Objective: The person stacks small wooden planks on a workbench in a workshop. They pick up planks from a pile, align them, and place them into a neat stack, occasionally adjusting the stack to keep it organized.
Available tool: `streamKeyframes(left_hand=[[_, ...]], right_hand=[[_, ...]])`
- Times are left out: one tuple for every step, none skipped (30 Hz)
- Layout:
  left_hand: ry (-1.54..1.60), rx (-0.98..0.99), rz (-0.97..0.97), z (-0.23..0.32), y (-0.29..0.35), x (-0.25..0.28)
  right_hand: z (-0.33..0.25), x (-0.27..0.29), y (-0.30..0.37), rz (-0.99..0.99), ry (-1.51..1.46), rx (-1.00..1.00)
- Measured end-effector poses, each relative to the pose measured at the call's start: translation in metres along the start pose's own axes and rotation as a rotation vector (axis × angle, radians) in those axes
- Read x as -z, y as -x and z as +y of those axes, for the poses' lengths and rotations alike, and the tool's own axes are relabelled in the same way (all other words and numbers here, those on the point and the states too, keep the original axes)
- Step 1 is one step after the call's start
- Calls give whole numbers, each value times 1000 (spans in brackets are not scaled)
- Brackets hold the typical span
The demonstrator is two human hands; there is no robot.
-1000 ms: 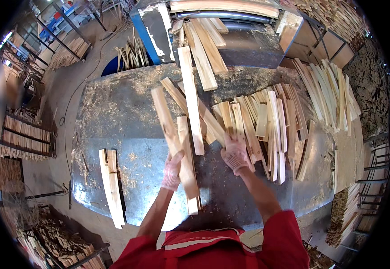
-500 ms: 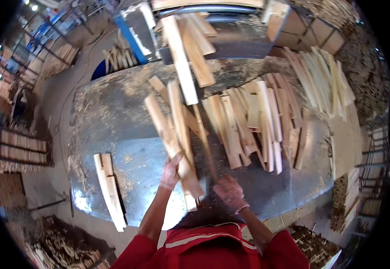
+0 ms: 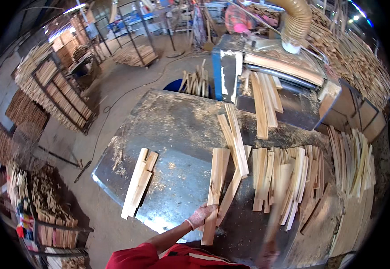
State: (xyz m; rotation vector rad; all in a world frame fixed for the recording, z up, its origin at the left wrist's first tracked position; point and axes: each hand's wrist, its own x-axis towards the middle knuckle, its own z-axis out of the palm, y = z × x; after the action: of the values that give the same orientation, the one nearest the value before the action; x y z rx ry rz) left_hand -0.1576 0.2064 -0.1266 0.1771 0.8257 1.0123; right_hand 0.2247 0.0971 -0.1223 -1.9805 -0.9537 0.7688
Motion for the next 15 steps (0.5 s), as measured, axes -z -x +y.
streamKeyframes(left_hand=[[-28, -35, -14, 6, -4, 0], [-80, -41, 31, 10, -6, -2], [-65, -106, -27, 13, -9, -4], [-72, -139, -21, 17, -12, -7], [-76, -160, -12, 20, -12, -12], [-217, -219, -20, 23, -13, -18], [-396, -245, 17, 27, -12, -24], [-188, -208, -9, 25, -11, -33], [-9, -178, -17, 26, -11, -42], [5, -169, -17, 27, -9, -51], [26, -170, -49, 27, -7, -59], [76, -243, -51, 24, -4, -67], [86, -259, -66, 23, -3, -73], [95, -228, -25, 21, -2, -77], [100, -214, 0, 20, -1, -80]], right_hand=[[12, 30, -43, 65, -254, 132], [15, 63, -88, 125, -554, 356], [8, 105, -141, 169, -142, 316], [-14, 157, -202, 242, 394, 366], [-39, 199, -254, 328, 617, 418], [-66, 229, -301, 440, 819, 535], [-93, 251, -336, 604, 991, 625], [-117, 256, -366, 636, 1028, 603], [-134, 243, -381, 561, 743, 762], [-152, 220, -390, 375, 730, 850], [-163, 189, -384, 236, 652, 882], [-168, 141, -367, 108, 530, 858], [-167, 90, -339, -54, 350, 801], [-159, 34, -302, -237, 155, 698], [-148, -20, -263, -432, 3, 534]])
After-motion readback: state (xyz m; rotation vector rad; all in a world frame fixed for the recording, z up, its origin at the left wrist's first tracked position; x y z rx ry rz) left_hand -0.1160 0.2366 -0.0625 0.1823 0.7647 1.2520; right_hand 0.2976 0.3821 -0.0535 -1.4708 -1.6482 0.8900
